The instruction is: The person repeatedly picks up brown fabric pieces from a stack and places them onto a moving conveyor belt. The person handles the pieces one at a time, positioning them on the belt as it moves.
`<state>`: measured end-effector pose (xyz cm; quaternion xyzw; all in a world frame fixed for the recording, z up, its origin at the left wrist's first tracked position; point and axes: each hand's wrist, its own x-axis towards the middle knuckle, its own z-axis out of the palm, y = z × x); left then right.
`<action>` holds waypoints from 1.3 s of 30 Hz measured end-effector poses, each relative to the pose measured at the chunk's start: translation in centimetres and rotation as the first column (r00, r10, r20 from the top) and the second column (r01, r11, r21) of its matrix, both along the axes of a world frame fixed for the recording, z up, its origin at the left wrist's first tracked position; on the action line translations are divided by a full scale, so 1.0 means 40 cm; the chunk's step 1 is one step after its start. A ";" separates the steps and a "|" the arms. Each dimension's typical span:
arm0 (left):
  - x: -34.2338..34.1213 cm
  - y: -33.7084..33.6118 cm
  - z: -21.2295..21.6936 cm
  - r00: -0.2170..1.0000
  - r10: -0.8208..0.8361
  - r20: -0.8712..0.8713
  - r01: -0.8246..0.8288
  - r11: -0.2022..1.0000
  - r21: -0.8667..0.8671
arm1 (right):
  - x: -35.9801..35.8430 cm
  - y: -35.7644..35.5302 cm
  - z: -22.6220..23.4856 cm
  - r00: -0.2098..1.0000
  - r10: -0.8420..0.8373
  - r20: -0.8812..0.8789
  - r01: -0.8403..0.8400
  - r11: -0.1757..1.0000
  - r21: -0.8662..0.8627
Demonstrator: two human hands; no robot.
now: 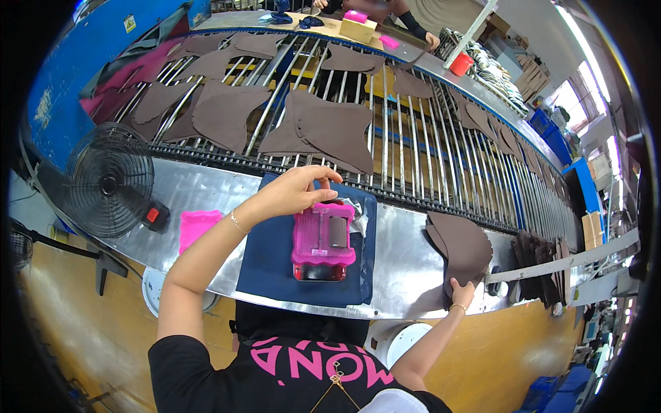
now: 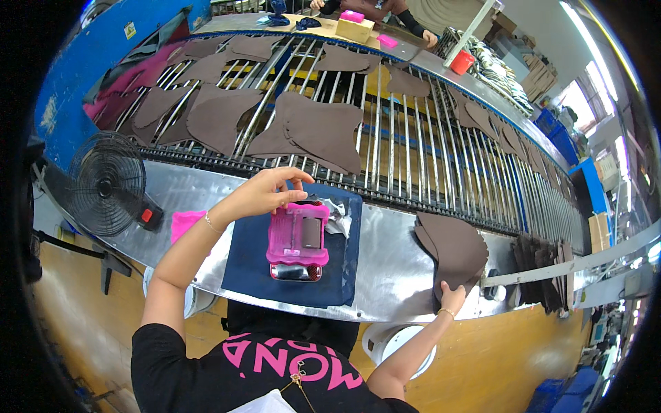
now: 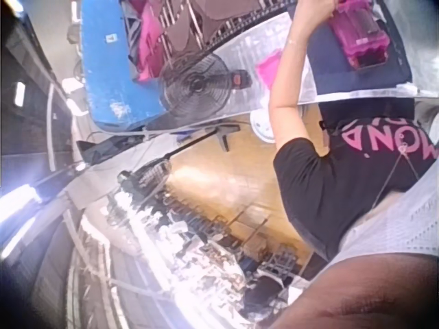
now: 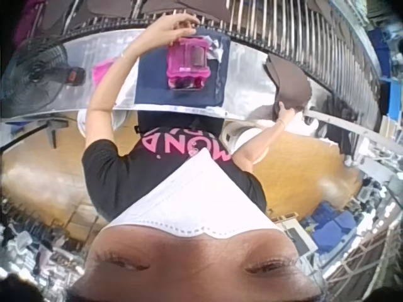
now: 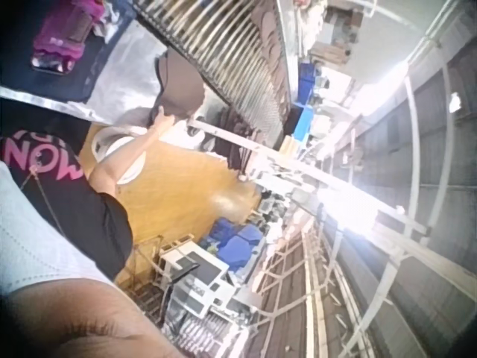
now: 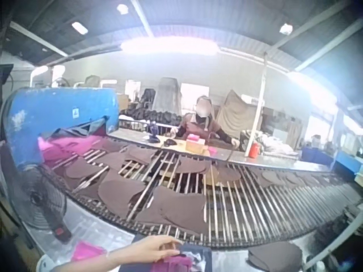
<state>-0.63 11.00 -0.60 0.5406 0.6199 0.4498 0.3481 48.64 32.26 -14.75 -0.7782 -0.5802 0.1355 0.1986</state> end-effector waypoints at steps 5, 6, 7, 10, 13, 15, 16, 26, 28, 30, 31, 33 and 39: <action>-0.007 0.003 -0.005 0.998 0.021 -0.066 -0.016 0.998 0.068 | -0.144 -0.091 0.183 0.962 0.177 -0.209 -0.131 0.968 0.215; -0.010 0.006 -0.006 0.996 0.027 -0.087 -0.018 0.995 0.097 | -0.166 -0.104 0.231 0.955 0.231 -0.187 -0.176 0.946 0.272; -0.016 0.012 -0.017 0.997 0.009 -0.080 -0.001 0.994 0.106 | -0.185 -0.107 0.272 0.935 0.297 -0.192 -0.221 0.915 0.338; 0.000 0.017 -0.003 0.983 0.156 -0.101 -0.135 0.973 0.187 | -0.249 -0.129 0.382 0.830 0.502 -0.241 -0.371 0.821 0.433; 0.001 0.017 -0.001 0.949 0.269 -0.164 -0.213 0.932 0.294 | -0.374 -0.182 0.457 0.570 0.708 -0.416 -0.468 0.696 0.544; 0.002 -0.001 0.031 0.961 0.249 -0.122 -0.208 0.937 0.280 | -0.423 -0.184 0.452 0.435 0.810 -0.393 -0.547 0.584 0.600; -0.004 -0.011 0.032 0.972 0.234 -0.020 -0.219 0.934 0.283 | -0.439 -0.176 0.436 0.413 0.857 -0.308 -0.619 0.512 0.595; -0.084 -0.329 0.207 0.764 0.615 -0.192 -0.573 0.785 0.235 | -0.719 -0.275 0.328 -0.014 0.871 -0.492 -0.811 0.278 0.515; -0.087 -0.365 0.216 0.734 0.645 -0.214 -0.581 0.759 0.293 | -0.749 -0.285 0.305 -0.014 0.884 -0.467 -0.828 0.251 0.501; -0.082 -0.395 0.225 0.743 0.638 -0.203 -0.591 0.768 0.249 | -0.767 -0.292 0.290 -0.003 0.925 -0.380 -0.823 0.214 0.527; -0.082 -0.405 0.226 0.751 0.631 -0.197 -0.591 0.774 0.228 | -0.767 -0.290 0.283 0.011 0.939 -0.345 -0.834 0.199 0.514; -0.093 -0.416 0.204 0.783 0.606 -0.140 -0.577 0.791 0.201 | -0.762 -0.286 0.277 0.025 0.967 -0.252 -0.836 0.158 0.526; -0.068 -0.365 0.110 0.857 0.501 -0.121 -0.492 0.865 0.094 | -0.675 -0.255 0.256 0.189 0.976 -0.106 -0.831 0.217 0.512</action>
